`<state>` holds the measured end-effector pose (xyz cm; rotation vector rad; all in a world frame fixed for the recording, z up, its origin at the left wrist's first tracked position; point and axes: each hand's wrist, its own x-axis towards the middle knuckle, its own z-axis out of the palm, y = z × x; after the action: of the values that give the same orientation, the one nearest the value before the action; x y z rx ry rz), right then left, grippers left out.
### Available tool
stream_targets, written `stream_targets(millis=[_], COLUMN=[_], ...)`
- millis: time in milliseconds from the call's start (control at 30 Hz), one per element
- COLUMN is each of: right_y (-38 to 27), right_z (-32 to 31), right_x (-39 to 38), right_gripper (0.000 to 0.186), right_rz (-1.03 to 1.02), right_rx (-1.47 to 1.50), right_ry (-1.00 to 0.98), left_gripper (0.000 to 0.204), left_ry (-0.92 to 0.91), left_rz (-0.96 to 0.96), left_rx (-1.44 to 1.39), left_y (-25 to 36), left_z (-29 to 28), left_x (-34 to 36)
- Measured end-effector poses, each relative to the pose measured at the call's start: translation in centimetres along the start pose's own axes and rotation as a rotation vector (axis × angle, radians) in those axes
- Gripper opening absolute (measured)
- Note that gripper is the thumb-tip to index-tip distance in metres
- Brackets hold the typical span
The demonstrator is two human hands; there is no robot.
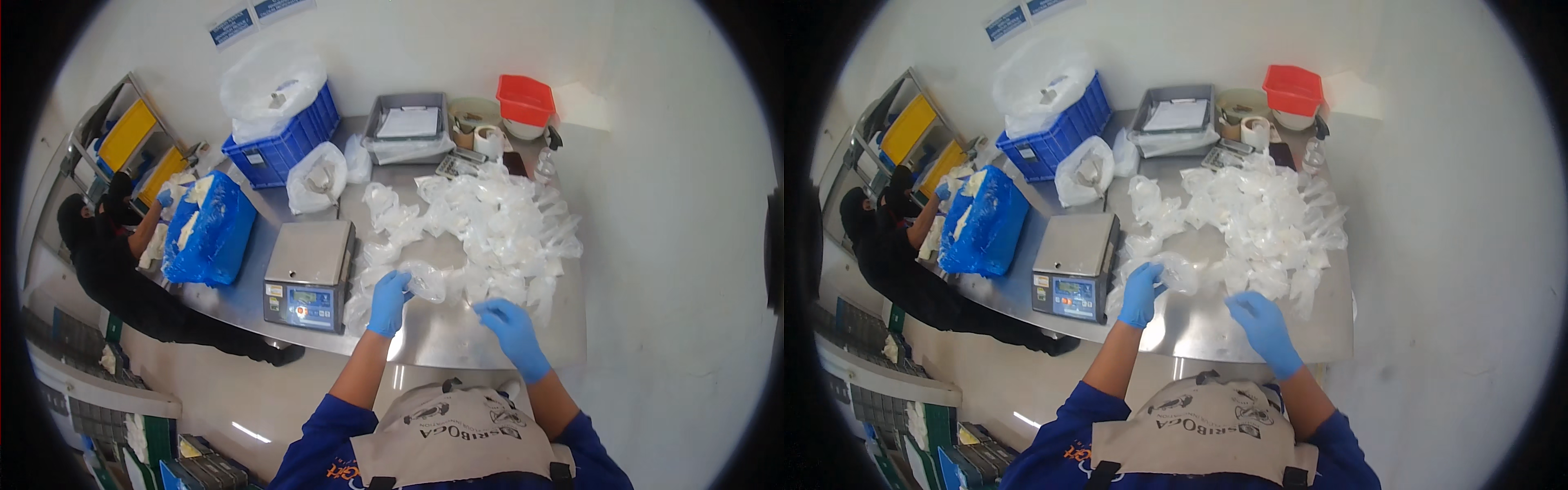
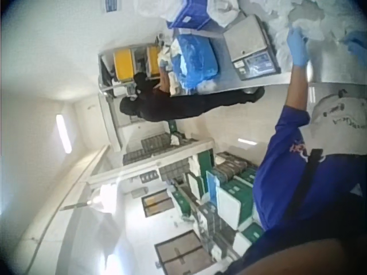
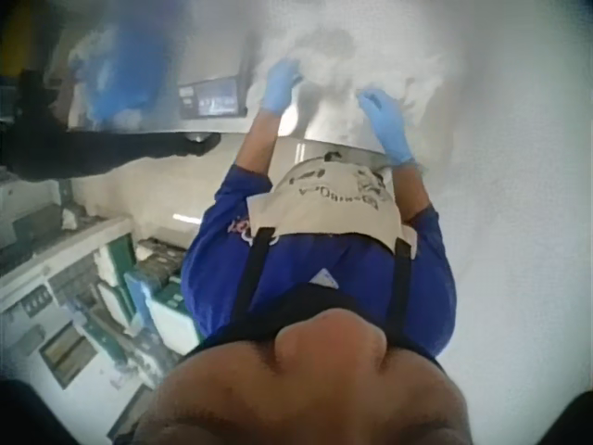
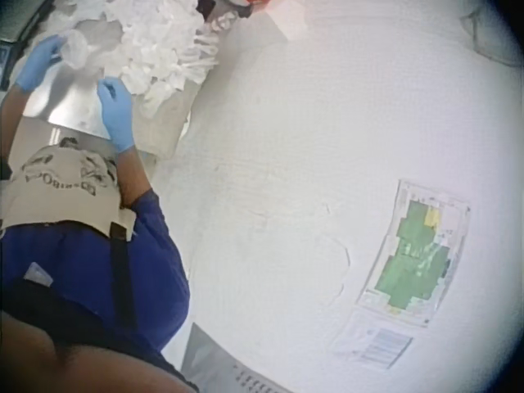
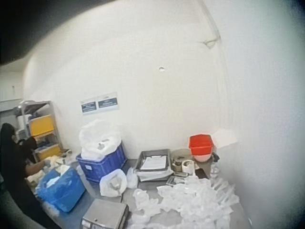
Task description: The person seals small plastic bags containing a white substance by hand. The person picks up individual bags from a large pile, presses the top of each bag together to close it, and places the sealed bags back onto the pile on the table.
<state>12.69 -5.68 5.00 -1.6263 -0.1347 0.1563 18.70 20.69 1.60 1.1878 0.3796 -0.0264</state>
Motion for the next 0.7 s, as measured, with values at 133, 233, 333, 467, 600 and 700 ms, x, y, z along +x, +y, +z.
stream_targets(millis=[133,233,333,467,600,700], right_y=[2.4,3.7,5.7,5.5,3.8,4.1], right_z=[3.6,6.2,7.4,8.1,8.3,8.9], right_x=[3.2,2.8,2.3,1.8,1.3,0.1], right_gripper=[0.026,0.026,0.023,0.012,0.007,0.005], right_rz=[0.167,0.293,0.266,0.065,-0.112,-0.106], right_rx=[0.297,0.387,0.241,-0.123,-0.264,-0.207], right_ry=[-0.102,-0.157,-0.200,-0.007,0.157,0.156], left_gripper=[0.022,0.020,0.020,0.012,0.020,0.023], left_ry=[-0.119,-0.116,-0.191,-0.240,-0.337,-0.308], left_rz=[-0.011,-0.030,-0.098,-0.160,-0.211,-0.073], left_rx=[0.083,-0.125,-0.065,-0.270,0.030,0.387], left_y=[-0.6,-0.5,-1.5,-1.5,-1.5,-1.8], left_z=[-0.8,-0.7,-3.5,-4.7,-5.5,-4.5], left_x=[-3.5,-6.7,-7.7,-9.1,-9.0,-8.7])
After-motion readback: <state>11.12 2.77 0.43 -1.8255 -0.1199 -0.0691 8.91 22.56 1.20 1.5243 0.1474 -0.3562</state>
